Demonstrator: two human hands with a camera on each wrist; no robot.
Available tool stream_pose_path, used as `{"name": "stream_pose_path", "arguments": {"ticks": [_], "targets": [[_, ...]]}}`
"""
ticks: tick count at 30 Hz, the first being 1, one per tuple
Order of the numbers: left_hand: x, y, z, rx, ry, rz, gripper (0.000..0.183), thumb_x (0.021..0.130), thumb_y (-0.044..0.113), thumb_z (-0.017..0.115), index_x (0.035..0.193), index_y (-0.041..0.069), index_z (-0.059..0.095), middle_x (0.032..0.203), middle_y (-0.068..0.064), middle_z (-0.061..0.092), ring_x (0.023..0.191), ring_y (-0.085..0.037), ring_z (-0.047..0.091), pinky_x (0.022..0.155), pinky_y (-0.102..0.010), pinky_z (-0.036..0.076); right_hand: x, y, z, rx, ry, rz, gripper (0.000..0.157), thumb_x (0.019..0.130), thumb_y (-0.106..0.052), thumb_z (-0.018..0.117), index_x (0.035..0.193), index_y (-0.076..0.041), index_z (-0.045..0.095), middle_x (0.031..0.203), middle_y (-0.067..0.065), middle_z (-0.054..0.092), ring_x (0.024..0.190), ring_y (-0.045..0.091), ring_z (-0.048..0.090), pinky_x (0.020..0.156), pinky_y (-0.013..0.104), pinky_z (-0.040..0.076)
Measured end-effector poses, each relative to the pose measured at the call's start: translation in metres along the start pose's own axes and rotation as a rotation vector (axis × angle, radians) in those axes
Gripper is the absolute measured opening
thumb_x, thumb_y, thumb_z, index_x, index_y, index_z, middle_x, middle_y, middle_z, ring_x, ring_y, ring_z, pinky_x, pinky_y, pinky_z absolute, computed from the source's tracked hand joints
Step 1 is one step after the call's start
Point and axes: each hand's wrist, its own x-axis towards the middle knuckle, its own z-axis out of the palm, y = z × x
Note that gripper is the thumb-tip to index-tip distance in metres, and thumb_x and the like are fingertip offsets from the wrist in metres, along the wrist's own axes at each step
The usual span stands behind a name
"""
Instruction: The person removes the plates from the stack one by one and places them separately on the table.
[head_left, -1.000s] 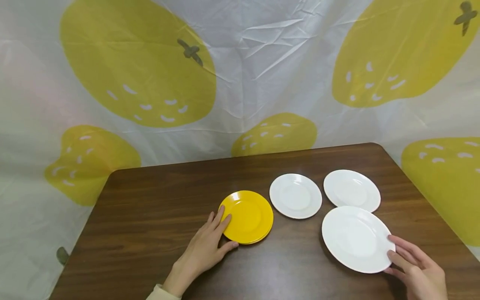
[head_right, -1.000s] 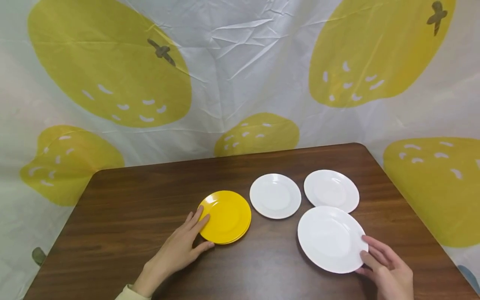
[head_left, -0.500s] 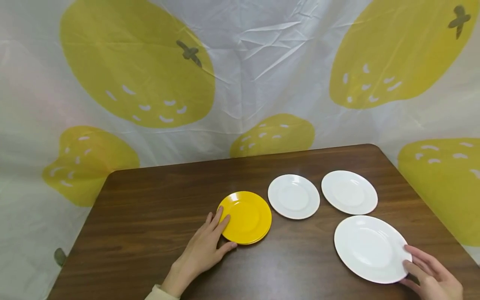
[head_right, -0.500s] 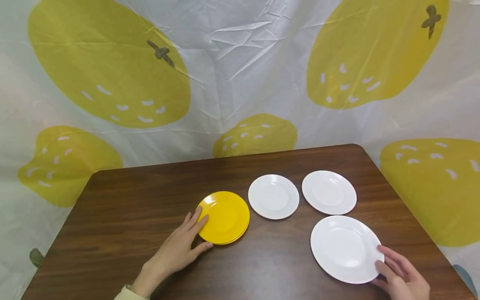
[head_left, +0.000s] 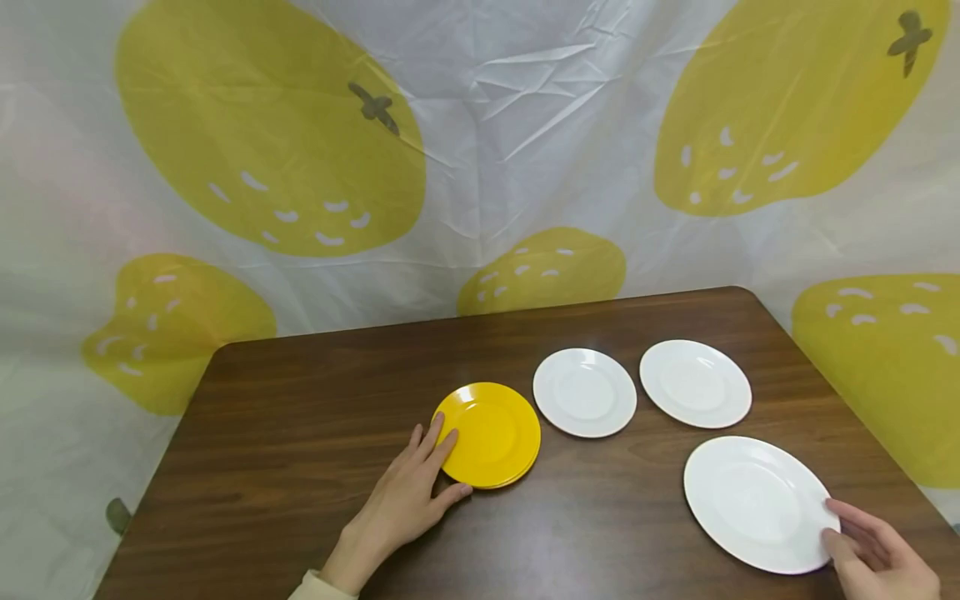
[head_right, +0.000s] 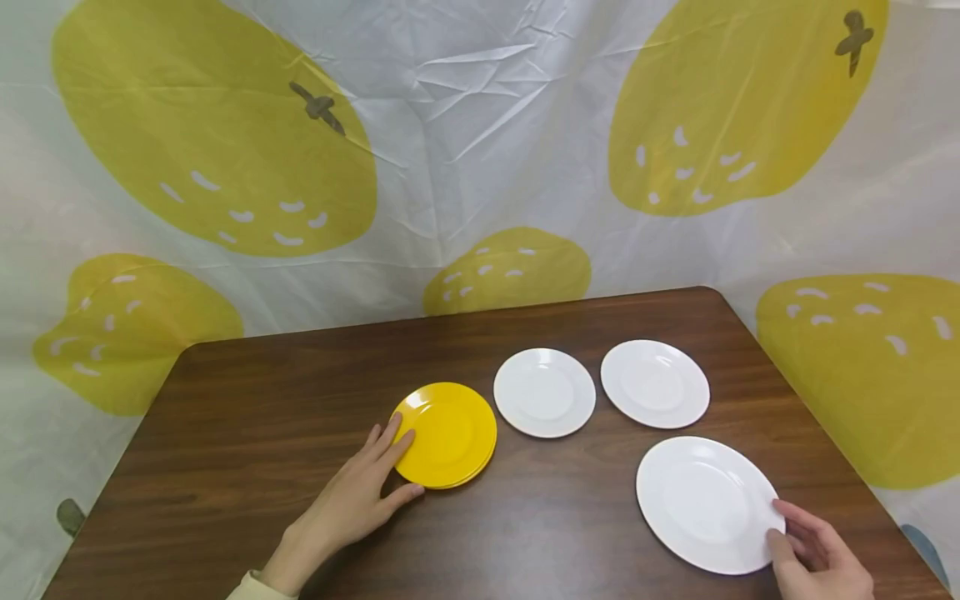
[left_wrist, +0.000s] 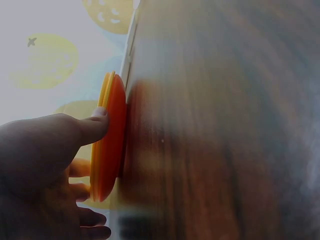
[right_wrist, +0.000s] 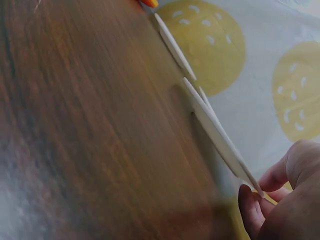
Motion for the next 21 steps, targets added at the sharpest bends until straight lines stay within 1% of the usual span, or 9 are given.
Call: {"name": "stream_pose_path", "arguments": {"ticks": [3,5,8,10,14,16,18,20,21], "targets": [[0.000,0.000,0.000,-0.002,-0.001,0.000,0.077,0.097,0.052,0.063,0.157,0.011,0.038,0.170,-0.013,0.017,0.152,-0.047,0.022,0.112,-0.071,0.033,0.002,0.003,0.001,-0.083,0.022,-0.015,0.034,0.090,-0.005,0.062,0.111,-0.030,0.074,0.063,-0.051,0.044,0.062,-0.028,0.046,0.056,0.000,0.041],[0.000,-0.001,0.000,-0.004,-0.002,0.000,0.078,0.097,0.052,0.063,0.158,0.011,0.038,0.170,-0.012,0.017,0.153,-0.047,0.022,0.112,-0.071,0.034,0.003,0.004,0.002,-0.130,0.019,-0.025,0.035,0.091,-0.007,0.061,0.122,-0.019,0.072,0.064,-0.051,0.040,0.061,-0.027,0.045,0.056,0.000,0.040],[0.000,-0.001,0.001,-0.004,-0.002,-0.001,0.078,0.097,0.053,0.063,0.158,0.011,0.038,0.170,-0.012,0.017,0.153,-0.046,0.022,0.112,-0.071,0.034,0.005,0.003,0.001,-0.169,0.020,-0.055,0.040,0.093,-0.007,0.062,0.132,-0.003,0.065,0.065,-0.051,0.039,0.062,-0.026,0.044,0.056,0.000,0.039],[0.000,-0.001,0.001,-0.005,-0.002,-0.002,0.078,0.097,0.052,0.063,0.158,0.011,0.038,0.170,-0.013,0.017,0.153,-0.046,0.022,0.112,-0.071,0.034,0.005,0.001,0.001,-0.196,0.020,-0.063,0.040,0.094,-0.009,0.061,0.134,-0.003,0.064,0.067,-0.051,0.038,0.063,-0.026,0.042,0.057,0.001,0.038],[0.001,-0.002,0.001,0.001,-0.002,-0.002,0.077,0.097,0.051,0.063,0.157,0.010,0.038,0.170,-0.013,0.017,0.153,-0.045,0.022,0.114,-0.068,0.033,0.006,-0.010,0.000,-0.194,0.007,-0.063,0.038,0.096,-0.014,0.061,0.133,-0.013,0.066,0.073,-0.050,0.042,0.068,-0.026,0.043,0.060,0.001,0.037],[0.002,-0.001,0.001,0.001,0.000,0.002,0.077,0.097,0.050,0.063,0.157,0.009,0.038,0.169,-0.014,0.017,0.153,-0.045,0.022,0.115,-0.066,0.033,0.004,-0.016,0.001,-0.147,-0.005,-0.085,0.036,0.095,-0.012,0.061,0.130,-0.016,0.069,0.075,-0.049,0.047,0.071,-0.025,0.046,0.062,0.000,0.038],[0.002,-0.001,0.001,0.000,0.002,0.007,0.077,0.097,0.050,0.064,0.156,0.008,0.039,0.169,-0.015,0.018,0.153,-0.044,0.023,0.117,-0.063,0.034,0.002,-0.022,0.003,-0.084,-0.027,-0.116,0.033,0.094,-0.010,0.063,0.125,-0.015,0.072,0.076,-0.047,0.053,0.072,-0.025,0.051,0.064,-0.001,0.040],[0.001,0.000,0.001,-0.006,0.004,0.011,0.078,0.097,0.050,0.064,0.156,0.007,0.039,0.169,-0.015,0.018,0.153,-0.043,0.023,0.116,-0.062,0.035,-0.001,-0.028,0.007,-0.055,-0.042,-0.169,0.029,0.093,-0.007,0.064,0.119,-0.016,0.074,0.077,-0.045,0.056,0.074,-0.024,0.054,0.066,-0.002,0.041],[0.001,0.001,0.000,-0.009,0.005,0.011,0.078,0.097,0.050,0.064,0.156,0.006,0.039,0.169,-0.015,0.018,0.154,-0.042,0.023,0.116,-0.061,0.036,-0.003,-0.031,0.010,-0.033,-0.050,-0.199,0.027,0.093,-0.005,0.065,0.116,-0.014,0.075,0.076,-0.044,0.058,0.074,-0.023,0.056,0.067,-0.002,0.042]]}}
